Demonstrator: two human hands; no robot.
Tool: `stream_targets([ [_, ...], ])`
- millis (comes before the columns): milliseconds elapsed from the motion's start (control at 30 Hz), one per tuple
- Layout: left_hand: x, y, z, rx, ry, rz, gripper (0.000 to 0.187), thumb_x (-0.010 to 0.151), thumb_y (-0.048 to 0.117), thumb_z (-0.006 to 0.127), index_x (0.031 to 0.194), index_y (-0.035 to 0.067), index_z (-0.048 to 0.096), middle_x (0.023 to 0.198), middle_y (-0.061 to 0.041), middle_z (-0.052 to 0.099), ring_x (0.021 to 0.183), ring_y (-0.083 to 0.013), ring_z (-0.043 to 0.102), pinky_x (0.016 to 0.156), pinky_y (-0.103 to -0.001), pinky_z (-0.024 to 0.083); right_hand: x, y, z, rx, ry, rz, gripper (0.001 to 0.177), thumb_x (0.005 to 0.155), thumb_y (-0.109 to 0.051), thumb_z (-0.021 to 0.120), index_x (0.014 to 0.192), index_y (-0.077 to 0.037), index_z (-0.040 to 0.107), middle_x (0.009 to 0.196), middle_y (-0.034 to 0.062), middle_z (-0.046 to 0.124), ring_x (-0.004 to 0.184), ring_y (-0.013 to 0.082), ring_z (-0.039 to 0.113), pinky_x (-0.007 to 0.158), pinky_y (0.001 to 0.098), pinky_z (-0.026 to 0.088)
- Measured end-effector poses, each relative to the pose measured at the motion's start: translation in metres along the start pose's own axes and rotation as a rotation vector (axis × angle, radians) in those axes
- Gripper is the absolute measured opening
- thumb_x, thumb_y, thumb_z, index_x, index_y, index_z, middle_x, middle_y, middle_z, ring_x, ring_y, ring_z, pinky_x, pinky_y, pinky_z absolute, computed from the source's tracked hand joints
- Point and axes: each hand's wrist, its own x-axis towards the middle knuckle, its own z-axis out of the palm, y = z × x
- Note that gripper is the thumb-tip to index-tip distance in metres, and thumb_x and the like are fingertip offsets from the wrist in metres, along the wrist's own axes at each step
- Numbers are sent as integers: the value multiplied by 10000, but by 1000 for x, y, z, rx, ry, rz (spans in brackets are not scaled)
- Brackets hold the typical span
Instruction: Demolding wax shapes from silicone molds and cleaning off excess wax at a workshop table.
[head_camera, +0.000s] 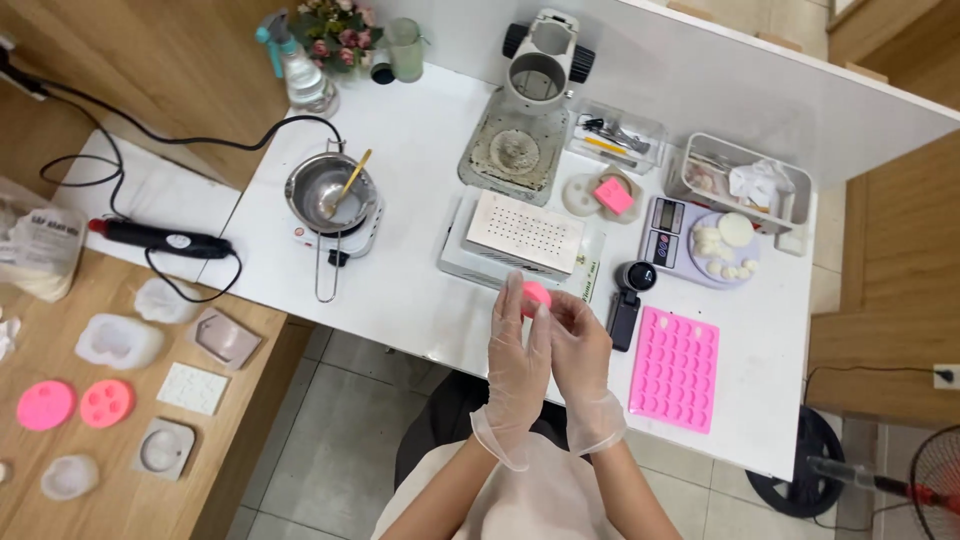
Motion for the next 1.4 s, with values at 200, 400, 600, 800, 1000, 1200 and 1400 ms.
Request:
stream_targets([
  [200,19,12,-26,28,128,44,478,1052,132,526,1493,-34,447,1572,-285,381,1464,-399,352,1178,-450,340,9,-15,26,87,-158,-88,223,855,-128,836,1066,-73,794,974,143,808,907,205,764,882,362,593],
  [400,58,29,-68,-146,227,-156,419,1052,247,519,1417,53,587,1471,-228,552,1399,-282,479,1137,-377,432,27,-50,69,80,-249,-183,245,869,-246,865,1040,-82,803,909,127,799,833,158,759,813,319,602],
  [600,98,30,-113,-378,178,-250,437,1047,291,536,1427,78,579,1465,-222,558,1356,-254,535,1121,-355,457,39,-84,102,-15,-306,-261,228,924,-235,812,1088,-76,797,905,126,791,819,162,766,786,302,611],
  [800,133,28,-155,-267,115,-224,484,1029,324,539,1438,66,551,1526,-236,473,1434,-340,432,1171,-407,394,48,-116,140,-163,-412,-255,201,947,-264,766,1109,-149,796,882,57,791,848,129,757,853,301,579],
  [1000,154,18,-182,-177,93,-315,570,939,343,625,1475,179,523,1545,-117,476,1439,-248,433,1182,-334,394,49,-131,173,-347,-449,-312,230,871,-304,824,1085,-226,793,832,-26,779,809,97,763,844,276,579],
  [1200,165,-1,-201,-254,83,-316,639,840,120,563,1476,150,520,1442,-156,606,1336,-195,562,1120,-356,463,55,-127,205,-332,-464,-321,272,760,-301,863,986,-168,790,752,-12,727,728,92,704,759,254,564],
  [1400,184,-52,-207,-445,160,-281,632,864,140,621,1488,143,521,1452,-157,594,1312,-181,567,1122,-340,467,72,-123,238,-355,-467,-337,293,737,-351,895,952,-176,799,741,-30,725,689,81,696,699,249,560],
])
